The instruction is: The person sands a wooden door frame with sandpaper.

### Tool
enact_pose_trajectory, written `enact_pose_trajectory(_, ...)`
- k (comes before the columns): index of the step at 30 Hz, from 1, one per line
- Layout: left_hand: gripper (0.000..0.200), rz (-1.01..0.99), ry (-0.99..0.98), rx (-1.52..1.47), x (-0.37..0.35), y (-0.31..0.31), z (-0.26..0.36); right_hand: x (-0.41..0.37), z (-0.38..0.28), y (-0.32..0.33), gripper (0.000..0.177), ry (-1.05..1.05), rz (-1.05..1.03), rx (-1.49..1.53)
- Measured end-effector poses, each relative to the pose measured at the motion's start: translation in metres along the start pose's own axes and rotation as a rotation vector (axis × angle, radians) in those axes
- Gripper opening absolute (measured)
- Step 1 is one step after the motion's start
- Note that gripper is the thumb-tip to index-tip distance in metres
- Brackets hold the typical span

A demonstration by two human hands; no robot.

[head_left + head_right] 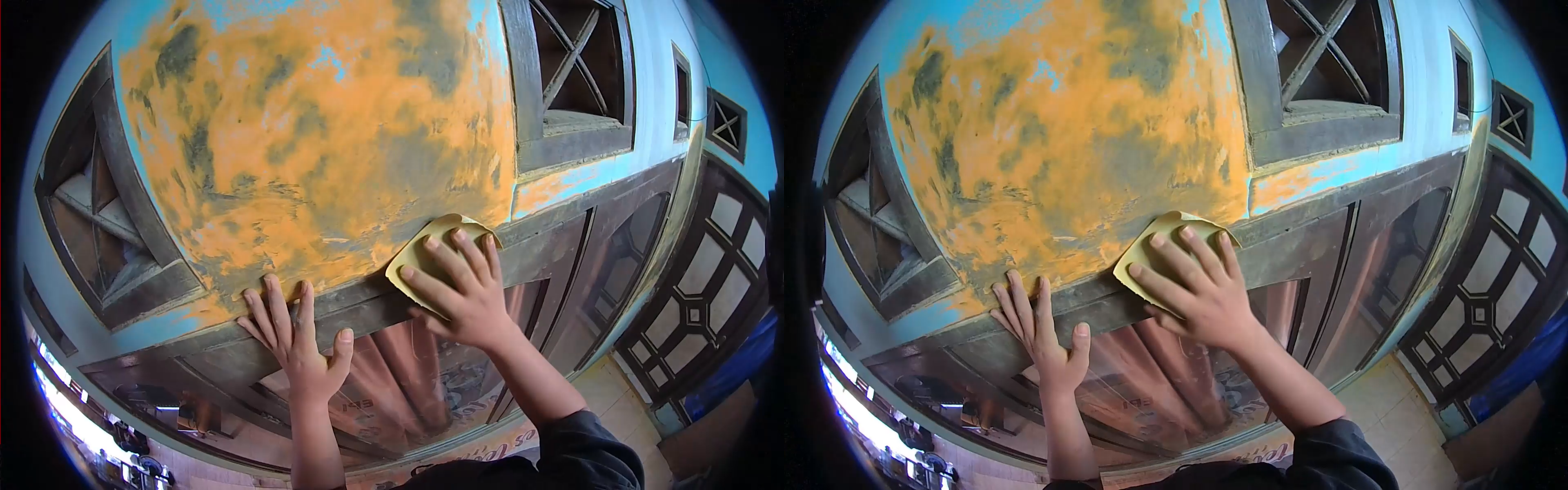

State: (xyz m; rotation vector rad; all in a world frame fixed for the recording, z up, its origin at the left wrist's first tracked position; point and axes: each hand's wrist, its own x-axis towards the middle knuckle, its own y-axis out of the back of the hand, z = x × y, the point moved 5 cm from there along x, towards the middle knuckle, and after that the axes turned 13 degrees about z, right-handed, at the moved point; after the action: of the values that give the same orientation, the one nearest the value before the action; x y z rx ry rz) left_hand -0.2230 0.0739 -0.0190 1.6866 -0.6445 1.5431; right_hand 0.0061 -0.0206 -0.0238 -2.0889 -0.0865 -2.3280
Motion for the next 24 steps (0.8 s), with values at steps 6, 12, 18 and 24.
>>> enact_pose_trajectory(6, 0.069, 0.007, -0.021, 0.020, -0.002, -0.002, -0.001, 0.004, 0.045, 0.023, 0.056, -0.347, 0.238, -0.100)
enact_pose_trajectory(12, 0.077, 0.008, -0.047, 0.080, -0.006, -0.005, -0.003, -0.015, 0.038, 0.012, 0.061, -0.160, 0.092, -0.104)
enact_pose_trajectory(18, 0.077, 0.039, -0.051, 0.097, -0.007, -0.010, 0.003, -0.010, 0.003, -0.001, 0.063, -0.016, 0.010, -0.078)
enact_pose_trajectory(24, 0.077, 0.005, -0.025, 0.098, -0.010, -0.010, 0.006, 0.014, 0.047, 0.022, 0.058, -0.358, 0.206, -0.091)
